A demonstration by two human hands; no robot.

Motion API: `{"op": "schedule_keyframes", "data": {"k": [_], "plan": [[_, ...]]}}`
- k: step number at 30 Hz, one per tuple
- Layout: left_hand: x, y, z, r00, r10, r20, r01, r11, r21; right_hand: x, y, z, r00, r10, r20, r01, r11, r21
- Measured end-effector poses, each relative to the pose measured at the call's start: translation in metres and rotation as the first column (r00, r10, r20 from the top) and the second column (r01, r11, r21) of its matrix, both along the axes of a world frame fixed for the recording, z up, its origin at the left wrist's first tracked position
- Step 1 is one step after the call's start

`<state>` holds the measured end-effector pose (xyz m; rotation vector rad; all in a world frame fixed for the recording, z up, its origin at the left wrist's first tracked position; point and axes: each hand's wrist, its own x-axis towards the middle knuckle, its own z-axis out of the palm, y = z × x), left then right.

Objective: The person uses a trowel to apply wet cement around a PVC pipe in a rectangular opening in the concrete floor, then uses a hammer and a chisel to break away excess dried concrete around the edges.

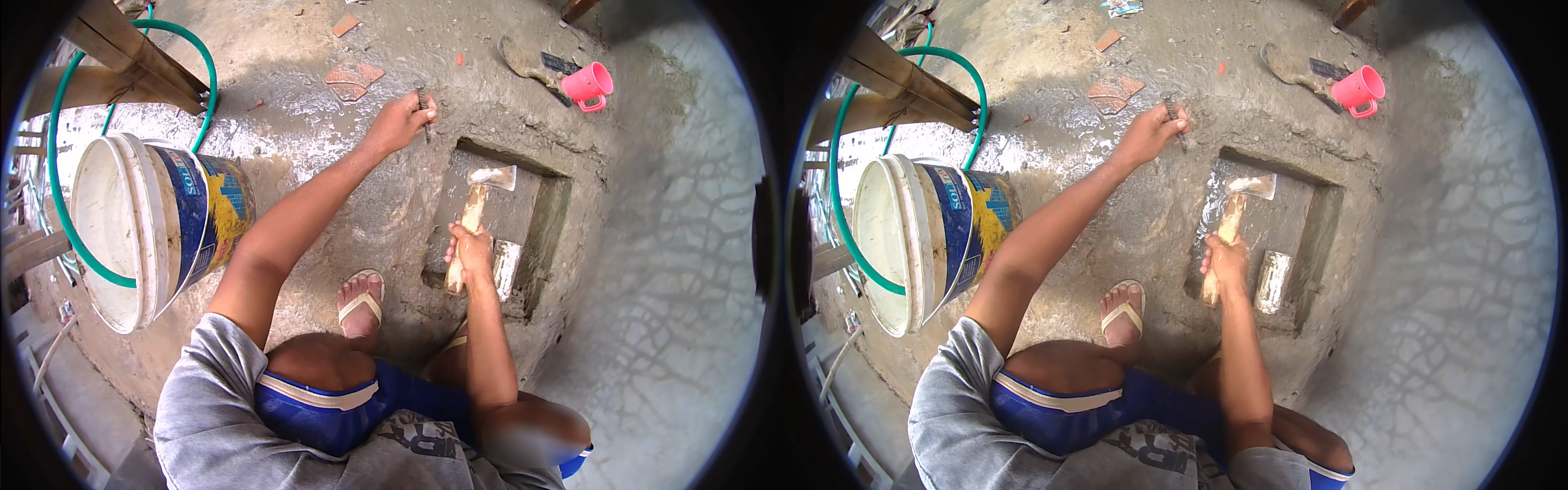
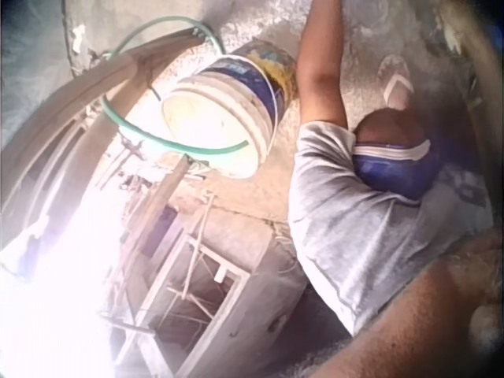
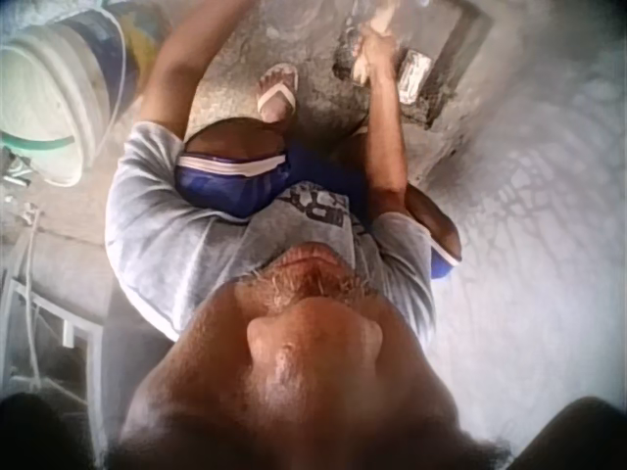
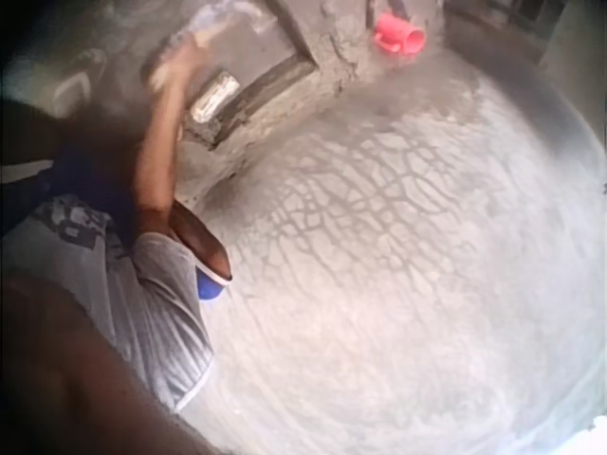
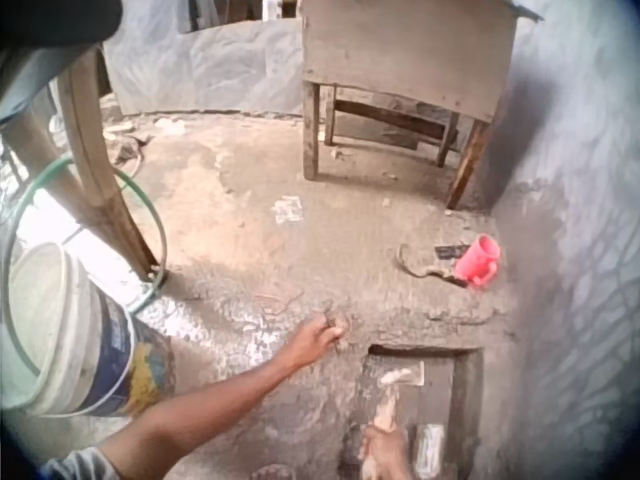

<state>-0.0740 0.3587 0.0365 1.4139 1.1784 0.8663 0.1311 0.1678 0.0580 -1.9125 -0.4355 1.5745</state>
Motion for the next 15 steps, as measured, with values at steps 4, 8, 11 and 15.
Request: {"op": "schedule_keyframes", "data": {"k": [4,8,11,15], "plan": [[-0.017,-0.014,0.002,0.996,0.004,-0.084,-0.004,1.000,-0.003,-0.006,-0.005,-0.003,0.999,0.032,-0.038,-0.033,0.999,-0.024],[-0.019,-0.013,-0.003,0.982,-0.007,-0.187,0.020,0.998,0.067,-0.011,-0.004,-0.001,0.996,0.091,-0.026,-0.091,0.996,-0.005],[-0.009,-0.010,0.000,0.954,-0.038,-0.299,0.075,0.990,0.116,-0.015,0.001,0.009,0.997,0.075,-0.023,-0.075,0.997,0.011],[0.002,-0.007,-0.005,0.937,-0.102,-0.334,0.171,0.968,0.185,-0.014,0.005,0.015,0.996,0.073,-0.055,-0.069,0.995,0.070]]}}
